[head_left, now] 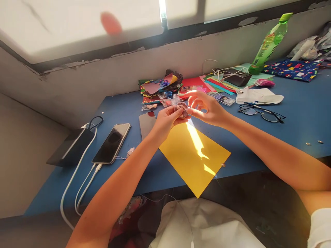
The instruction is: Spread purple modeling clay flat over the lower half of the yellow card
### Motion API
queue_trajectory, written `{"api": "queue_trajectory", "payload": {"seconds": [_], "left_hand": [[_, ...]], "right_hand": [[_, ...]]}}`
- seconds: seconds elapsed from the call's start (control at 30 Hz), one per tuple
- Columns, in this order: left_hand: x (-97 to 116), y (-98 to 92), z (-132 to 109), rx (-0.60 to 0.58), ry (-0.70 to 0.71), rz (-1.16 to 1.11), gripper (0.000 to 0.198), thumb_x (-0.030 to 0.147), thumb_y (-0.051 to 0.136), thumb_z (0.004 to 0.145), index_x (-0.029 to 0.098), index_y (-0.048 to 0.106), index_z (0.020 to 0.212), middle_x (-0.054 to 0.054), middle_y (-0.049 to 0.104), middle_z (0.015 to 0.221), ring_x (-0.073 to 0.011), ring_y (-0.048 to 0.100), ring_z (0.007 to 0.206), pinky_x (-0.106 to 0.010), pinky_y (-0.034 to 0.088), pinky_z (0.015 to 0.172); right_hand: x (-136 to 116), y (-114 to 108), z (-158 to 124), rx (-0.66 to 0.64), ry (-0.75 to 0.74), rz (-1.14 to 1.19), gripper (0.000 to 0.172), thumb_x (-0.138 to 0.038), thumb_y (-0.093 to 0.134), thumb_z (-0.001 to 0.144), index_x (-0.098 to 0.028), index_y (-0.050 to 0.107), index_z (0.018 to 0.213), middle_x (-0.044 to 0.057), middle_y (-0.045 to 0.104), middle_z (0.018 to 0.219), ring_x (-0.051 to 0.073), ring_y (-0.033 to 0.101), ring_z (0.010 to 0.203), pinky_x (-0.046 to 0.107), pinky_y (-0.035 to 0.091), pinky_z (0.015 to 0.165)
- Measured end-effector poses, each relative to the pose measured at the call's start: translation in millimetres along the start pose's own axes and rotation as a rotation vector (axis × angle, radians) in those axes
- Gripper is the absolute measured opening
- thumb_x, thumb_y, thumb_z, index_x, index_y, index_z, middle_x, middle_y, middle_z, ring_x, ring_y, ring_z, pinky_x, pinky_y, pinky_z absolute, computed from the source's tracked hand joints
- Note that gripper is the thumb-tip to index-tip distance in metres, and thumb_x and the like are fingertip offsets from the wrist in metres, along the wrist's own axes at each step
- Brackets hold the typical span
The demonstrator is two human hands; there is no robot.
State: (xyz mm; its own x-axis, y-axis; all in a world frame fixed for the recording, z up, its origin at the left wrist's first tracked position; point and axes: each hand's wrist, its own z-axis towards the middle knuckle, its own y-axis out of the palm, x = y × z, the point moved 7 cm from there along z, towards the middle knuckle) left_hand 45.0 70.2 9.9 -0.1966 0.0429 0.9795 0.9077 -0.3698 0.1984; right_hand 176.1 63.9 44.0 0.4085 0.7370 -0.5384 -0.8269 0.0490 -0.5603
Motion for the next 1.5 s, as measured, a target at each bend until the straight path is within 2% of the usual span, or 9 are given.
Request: {"api": "queue_trajectory", "payload": {"seconds": [0.1, 0.23, 0.43, 0.6, 0.77, 1.03, 1.2, 1.33, 1.5], "left_hand": [[1, -1.3, 0, 0.021, -0.006, -0.026, 0.005, 0.017, 0.07, 0.081, 0.014, 0.068, 0.078, 0.0, 0.069, 0.074, -0.011, 0.067, 0.07, -0.03, 0.057, 0.084], [3, 2.1, -2, -0.024, -0.003, 0.017, 0.002, 0.016, 0.065, 0.082, 0.015, 0.067, 0.08, -0.001, 0.069, 0.077, -0.0118, 0.067, 0.071, -0.031, 0.057, 0.083], [0, 20.2, -12, -0.243, -0.074, 0.03, 0.012, 0.015, 0.051, 0.078, 0.015, 0.06, 0.085, -0.002, 0.066, 0.08, -0.0189, 0.071, 0.08, -0.035, 0.059, 0.077], [2, 17.1, -11, -0.096, 0.072, 0.338, 0.002, 0.015, 0.059, 0.084, 0.016, 0.058, 0.082, -0.002, 0.064, 0.077, -0.0147, 0.067, 0.071, -0.026, 0.056, 0.063], [7, 11.2, -10, -0.007, 0.126, 0.375, 0.021, 0.024, 0.059, 0.091, 0.016, 0.058, 0.072, -0.003, 0.065, 0.068, -0.0134, 0.067, 0.058, -0.023, 0.05, 0.051], [4, 8.8, -8, -0.065, -0.012, 0.303, 0.016, 0.027, 0.059, 0.092, 0.015, 0.06, 0.081, -0.002, 0.065, 0.069, -0.0136, 0.067, 0.061, -0.021, 0.048, 0.05], [-1, 17.5, -13, -0.154, -0.174, -0.067, 0.018, 0.006, 0.051, 0.078, 0.015, 0.063, 0.087, -0.005, 0.066, 0.082, -0.0185, 0.068, 0.085, -0.031, 0.056, 0.075], [1, 18.1, -15, -0.166, -0.195, -0.29, 0.013, 0.01, 0.051, 0.071, 0.015, 0.062, 0.075, -0.004, 0.063, 0.074, -0.0159, 0.064, 0.074, -0.039, 0.049, 0.096], [3, 13.8, -14, -0.172, -0.203, -0.176, 0.026, 0.035, 0.046, 0.09, 0.019, 0.065, 0.081, -0.004, 0.068, 0.078, -0.0209, 0.067, 0.084, -0.039, 0.051, 0.09]], "right_hand": [[4, 4, 0, -0.056, -0.02, -0.008, 0.054, -0.04, 0.068, 0.082, -0.021, 0.054, 0.131, 0.011, 0.061, 0.119, 0.016, 0.064, 0.089, 0.022, 0.051, 0.054], [0, 9, 0, -0.068, -0.066, -0.004, 0.037, -0.043, 0.063, 0.085, -0.02, 0.066, 0.113, 0.012, 0.067, 0.117, 0.021, 0.063, 0.103, 0.027, 0.055, 0.065], [0, 3, 1, 0.088, 0.048, 0.01, 0.045, -0.061, 0.062, 0.082, -0.018, 0.069, 0.089, 0.008, 0.071, 0.091, 0.017, 0.063, 0.079, 0.028, 0.052, 0.061], [0, 0, -2, 0.144, 0.115, 0.04, 0.048, -0.065, 0.066, 0.076, -0.018, 0.07, 0.081, 0.006, 0.071, 0.082, 0.016, 0.06, 0.073, 0.028, 0.049, 0.06], [0, 4, -3, 0.03, 0.139, 0.215, 0.057, -0.068, 0.047, 0.088, -0.017, 0.071, 0.081, 0.006, 0.07, 0.081, 0.014, 0.06, 0.07, 0.027, 0.05, 0.062], [6, 9, -4, 0.109, 0.154, 0.088, 0.053, -0.064, 0.05, 0.089, -0.016, 0.073, 0.093, 0.009, 0.074, 0.089, 0.018, 0.064, 0.077, 0.029, 0.053, 0.061], [-14, 5, -11, 0.195, -0.094, -0.262, 0.032, -0.037, 0.043, 0.098, -0.023, 0.069, 0.112, 0.009, 0.074, 0.102, 0.022, 0.066, 0.095, 0.042, 0.055, 0.084], [-25, 11, -13, 0.094, -0.24, -0.403, 0.038, -0.036, 0.044, 0.097, -0.024, 0.058, 0.13, 0.011, 0.068, 0.119, 0.027, 0.062, 0.11, 0.048, 0.052, 0.094], [-15, 14, -10, 0.028, -0.153, -0.323, 0.059, -0.047, 0.063, 0.086, -0.026, 0.049, 0.139, 0.009, 0.065, 0.126, 0.027, 0.061, 0.114, 0.047, 0.05, 0.099]]}}
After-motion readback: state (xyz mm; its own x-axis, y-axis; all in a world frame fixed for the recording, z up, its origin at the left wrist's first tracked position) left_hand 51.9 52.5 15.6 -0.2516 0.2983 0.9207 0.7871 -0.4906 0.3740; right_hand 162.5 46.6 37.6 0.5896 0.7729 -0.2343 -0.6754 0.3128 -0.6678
